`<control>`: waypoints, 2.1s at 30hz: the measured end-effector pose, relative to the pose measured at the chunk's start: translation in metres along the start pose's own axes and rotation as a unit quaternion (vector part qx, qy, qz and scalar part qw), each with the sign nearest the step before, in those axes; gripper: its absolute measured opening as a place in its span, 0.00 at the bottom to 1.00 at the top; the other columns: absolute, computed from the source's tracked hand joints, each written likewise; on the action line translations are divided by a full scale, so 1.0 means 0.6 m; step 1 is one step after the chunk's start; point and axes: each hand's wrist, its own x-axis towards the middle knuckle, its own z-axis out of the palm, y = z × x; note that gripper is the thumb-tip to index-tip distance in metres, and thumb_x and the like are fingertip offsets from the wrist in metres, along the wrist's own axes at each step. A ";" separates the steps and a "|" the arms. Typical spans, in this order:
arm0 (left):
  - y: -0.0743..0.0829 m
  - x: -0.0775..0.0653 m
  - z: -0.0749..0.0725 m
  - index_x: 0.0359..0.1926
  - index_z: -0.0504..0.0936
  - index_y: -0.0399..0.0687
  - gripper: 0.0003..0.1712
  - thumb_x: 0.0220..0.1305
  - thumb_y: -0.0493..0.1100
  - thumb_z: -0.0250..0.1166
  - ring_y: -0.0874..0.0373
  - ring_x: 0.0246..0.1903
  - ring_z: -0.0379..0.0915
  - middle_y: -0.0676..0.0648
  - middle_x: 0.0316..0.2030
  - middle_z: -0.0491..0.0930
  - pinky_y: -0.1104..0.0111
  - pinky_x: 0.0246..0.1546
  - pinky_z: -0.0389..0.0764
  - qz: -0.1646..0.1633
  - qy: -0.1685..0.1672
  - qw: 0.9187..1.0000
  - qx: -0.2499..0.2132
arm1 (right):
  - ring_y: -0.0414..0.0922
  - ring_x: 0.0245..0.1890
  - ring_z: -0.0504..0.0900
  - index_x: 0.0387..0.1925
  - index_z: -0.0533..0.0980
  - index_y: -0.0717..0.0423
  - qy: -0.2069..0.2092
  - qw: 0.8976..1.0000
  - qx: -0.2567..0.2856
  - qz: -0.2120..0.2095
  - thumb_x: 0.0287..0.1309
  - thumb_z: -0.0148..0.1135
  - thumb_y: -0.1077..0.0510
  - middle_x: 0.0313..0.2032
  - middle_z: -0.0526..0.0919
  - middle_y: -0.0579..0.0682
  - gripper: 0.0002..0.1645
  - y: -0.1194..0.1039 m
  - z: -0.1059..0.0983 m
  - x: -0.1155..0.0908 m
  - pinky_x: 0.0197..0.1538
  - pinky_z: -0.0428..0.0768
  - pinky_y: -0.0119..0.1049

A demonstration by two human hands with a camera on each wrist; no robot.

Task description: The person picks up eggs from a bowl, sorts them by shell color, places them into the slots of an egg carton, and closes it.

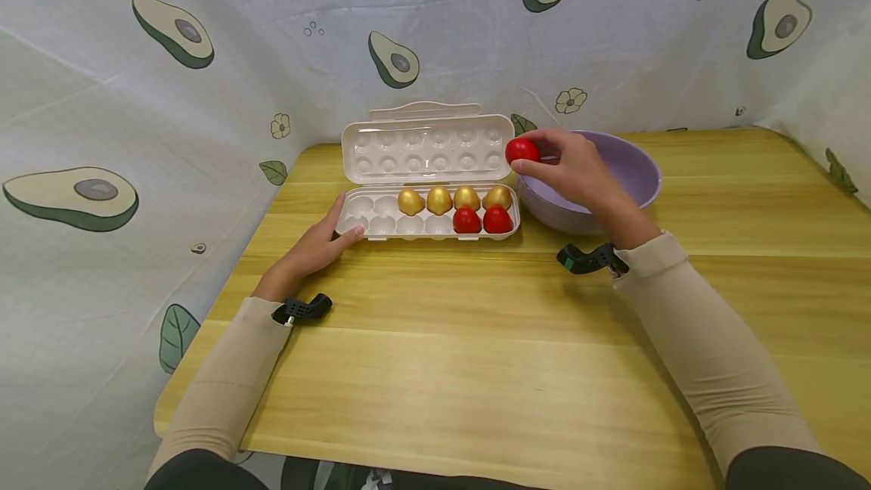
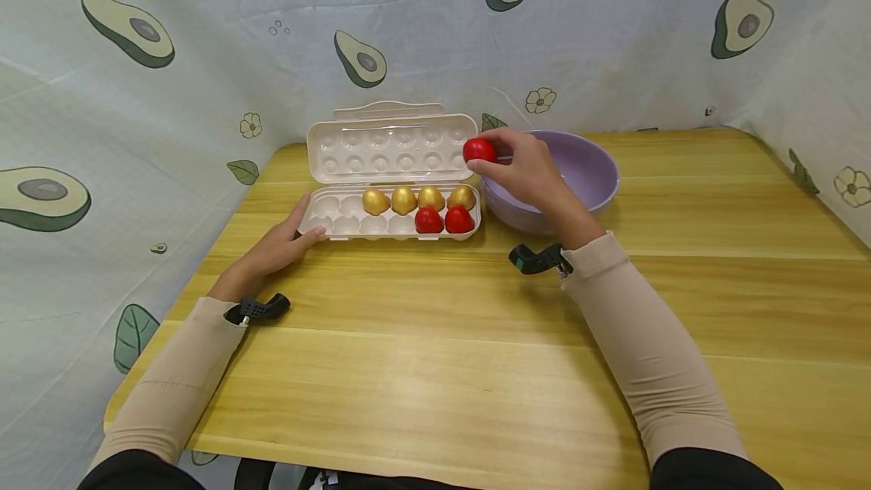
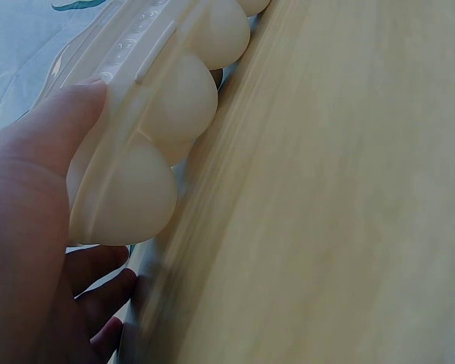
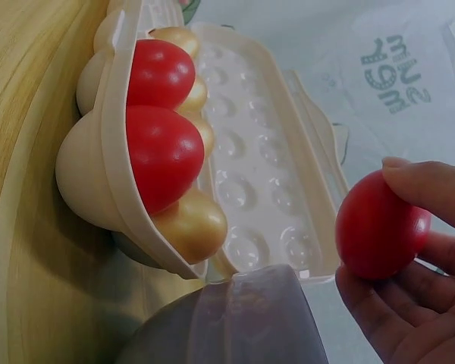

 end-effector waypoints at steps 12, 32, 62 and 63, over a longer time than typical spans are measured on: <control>0.005 -0.002 -0.003 0.68 0.29 0.66 0.46 0.61 0.65 0.48 0.57 0.67 0.36 0.56 0.69 0.36 0.57 0.65 0.44 0.007 -0.004 1.000 -0.011 | 0.44 0.45 0.77 0.53 0.72 0.51 0.001 1.000 0.020 -0.019 0.48 0.65 0.42 0.45 0.78 0.49 0.32 0.002 0.009 0.006 0.48 0.75 0.41; 0.002 0.000 -0.002 0.70 0.31 0.59 0.48 0.61 0.66 0.49 0.57 0.67 0.37 0.55 0.69 0.37 0.57 0.65 0.44 0.005 -0.001 1.000 -0.013 | 0.45 0.46 0.77 0.55 0.70 0.51 -0.001 1.000 0.016 -0.025 0.47 0.64 0.41 0.47 0.77 0.49 0.35 -0.010 0.026 0.003 0.48 0.76 0.41; 0.008 -0.006 -0.002 0.70 0.30 0.60 0.49 0.59 0.67 0.49 0.57 0.67 0.36 0.58 0.69 0.36 0.56 0.65 0.44 -0.002 -0.004 1.000 -0.017 | 0.46 0.48 0.76 0.52 0.71 0.51 -0.038 0.995 0.084 -0.034 0.47 0.67 0.47 0.47 0.76 0.49 0.31 -0.039 0.095 0.012 0.47 0.76 0.41; 0.008 -0.006 -0.002 0.70 0.30 0.60 0.49 0.60 0.67 0.49 0.57 0.67 0.36 0.57 0.69 0.36 0.56 0.65 0.44 -0.003 -0.005 1.000 -0.016 | 0.46 0.48 0.75 0.52 0.71 0.51 -0.040 0.994 0.093 -0.032 0.47 0.67 0.47 0.47 0.76 0.49 0.31 -0.040 0.099 0.013 0.47 0.76 0.41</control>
